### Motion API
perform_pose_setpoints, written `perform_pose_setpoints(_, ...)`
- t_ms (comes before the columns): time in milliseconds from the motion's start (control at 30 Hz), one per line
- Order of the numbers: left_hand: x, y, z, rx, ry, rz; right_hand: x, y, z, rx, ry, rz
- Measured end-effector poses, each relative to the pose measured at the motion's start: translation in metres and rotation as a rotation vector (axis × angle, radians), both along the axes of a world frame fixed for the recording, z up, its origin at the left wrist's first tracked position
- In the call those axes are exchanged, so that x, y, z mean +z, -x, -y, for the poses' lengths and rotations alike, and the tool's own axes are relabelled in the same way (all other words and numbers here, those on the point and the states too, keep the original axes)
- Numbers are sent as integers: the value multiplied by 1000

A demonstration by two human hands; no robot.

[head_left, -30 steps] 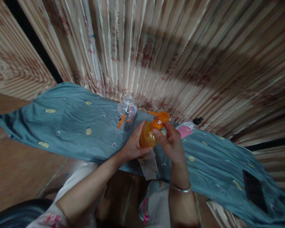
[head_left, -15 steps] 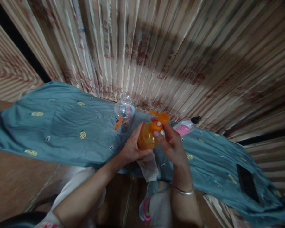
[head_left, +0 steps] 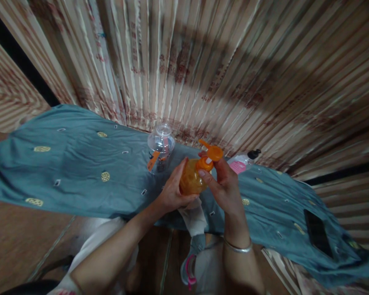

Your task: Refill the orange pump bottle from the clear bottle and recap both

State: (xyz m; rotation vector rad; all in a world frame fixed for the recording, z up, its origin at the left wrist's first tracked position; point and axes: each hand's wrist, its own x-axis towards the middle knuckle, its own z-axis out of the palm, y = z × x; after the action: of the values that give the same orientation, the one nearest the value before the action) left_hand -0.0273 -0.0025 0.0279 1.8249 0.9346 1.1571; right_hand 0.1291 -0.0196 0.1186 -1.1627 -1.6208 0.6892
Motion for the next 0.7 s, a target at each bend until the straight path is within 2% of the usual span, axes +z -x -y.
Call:
perform_pose_setpoints(167, 1, 0, -1, -3, -11, -1, -1, 3, 0, -50, -24, -16)
perform_pose_setpoints(400, 1, 0, -1, -17, -13, 21, 0, -3, 1, 129, 60, -37)
perform_pose_setpoints(700, 0, 0, -1, -20, -24, 29, -5, 6, -2, -79, 2, -34)
